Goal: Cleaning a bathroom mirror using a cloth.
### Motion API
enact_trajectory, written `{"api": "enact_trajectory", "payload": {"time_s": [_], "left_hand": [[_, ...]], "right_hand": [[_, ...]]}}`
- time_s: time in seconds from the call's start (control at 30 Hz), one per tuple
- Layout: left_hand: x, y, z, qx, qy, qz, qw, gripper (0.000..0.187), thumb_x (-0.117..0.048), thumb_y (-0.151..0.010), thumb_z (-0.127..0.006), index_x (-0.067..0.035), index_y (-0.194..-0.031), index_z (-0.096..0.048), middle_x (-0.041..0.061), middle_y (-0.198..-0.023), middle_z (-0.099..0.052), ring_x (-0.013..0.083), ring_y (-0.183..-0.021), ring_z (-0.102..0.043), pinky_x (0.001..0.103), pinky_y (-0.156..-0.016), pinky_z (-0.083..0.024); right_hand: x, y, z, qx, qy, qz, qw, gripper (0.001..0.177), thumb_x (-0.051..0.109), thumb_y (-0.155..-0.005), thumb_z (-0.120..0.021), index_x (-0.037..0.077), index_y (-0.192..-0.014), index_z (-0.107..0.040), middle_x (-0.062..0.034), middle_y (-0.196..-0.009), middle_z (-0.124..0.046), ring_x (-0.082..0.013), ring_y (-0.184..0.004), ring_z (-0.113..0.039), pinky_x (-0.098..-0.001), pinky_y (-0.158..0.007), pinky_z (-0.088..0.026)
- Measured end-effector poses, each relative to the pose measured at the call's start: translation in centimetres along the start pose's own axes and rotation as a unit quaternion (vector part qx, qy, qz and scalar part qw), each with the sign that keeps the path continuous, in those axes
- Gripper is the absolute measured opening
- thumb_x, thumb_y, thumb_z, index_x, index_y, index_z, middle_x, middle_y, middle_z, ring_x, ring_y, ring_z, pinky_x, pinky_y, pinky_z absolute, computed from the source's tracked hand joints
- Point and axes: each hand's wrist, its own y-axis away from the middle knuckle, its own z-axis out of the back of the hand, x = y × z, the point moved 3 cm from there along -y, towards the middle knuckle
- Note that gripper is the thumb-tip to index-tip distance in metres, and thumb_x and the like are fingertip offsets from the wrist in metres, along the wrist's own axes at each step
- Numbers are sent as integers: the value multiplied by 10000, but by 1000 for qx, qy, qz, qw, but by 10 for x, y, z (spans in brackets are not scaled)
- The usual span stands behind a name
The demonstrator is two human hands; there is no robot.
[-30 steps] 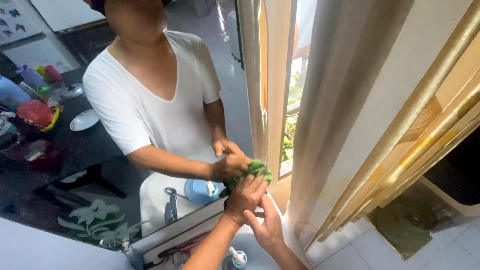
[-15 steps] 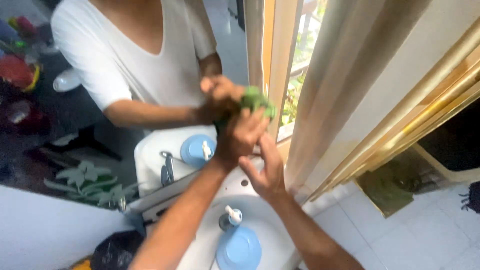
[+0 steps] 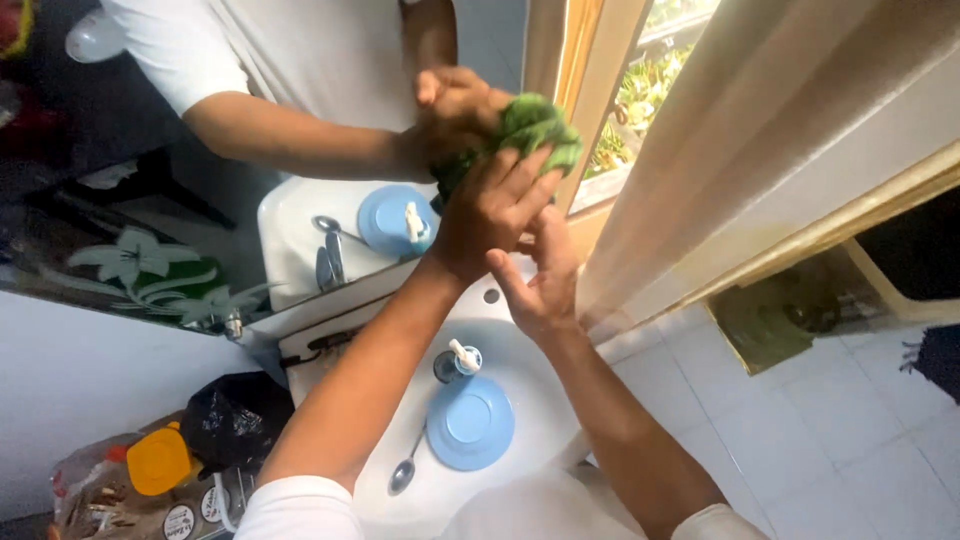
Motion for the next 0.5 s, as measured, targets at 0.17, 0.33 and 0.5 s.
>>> {"api": "enact_trajectory", "payload": {"time_s": [0.17,0.33,0.5], "left_hand": [[0,61,-45,54,28,26,998,368,-135,-849,-679,-14,-1195,-714,149,-1341,-652,324,-1181,-623,433,-983,-529],[1,99,-71,92,47,45,994,360,-142,-842,-672,-13,-1176,-711,140,-1300,-672,316,-1139,-637,422,-962,-528],[3,85,-49,82,50,34,995,388,-175,-826,-713,-8,-1175,-716,134,-1290,-672,317,-1113,-637,427,-957,-525]], "right_hand": [[-53,36,-6,-21,29,-119,992,497,215,-934,-746,-11,-1320,-530,-127,-1210,-671,-213,-1023,-704,-331,-827,-629],[-80,55,-9,-5,103,-148,984,443,203,-907,-767,-12,-1244,-577,-133,-1138,-690,-209,-1069,-724,-322,-801,-641],[-59,45,-11,6,82,-129,988,408,201,-916,-754,-13,-1226,-599,-121,-1124,-667,-220,-1047,-707,-340,-852,-625]]}}
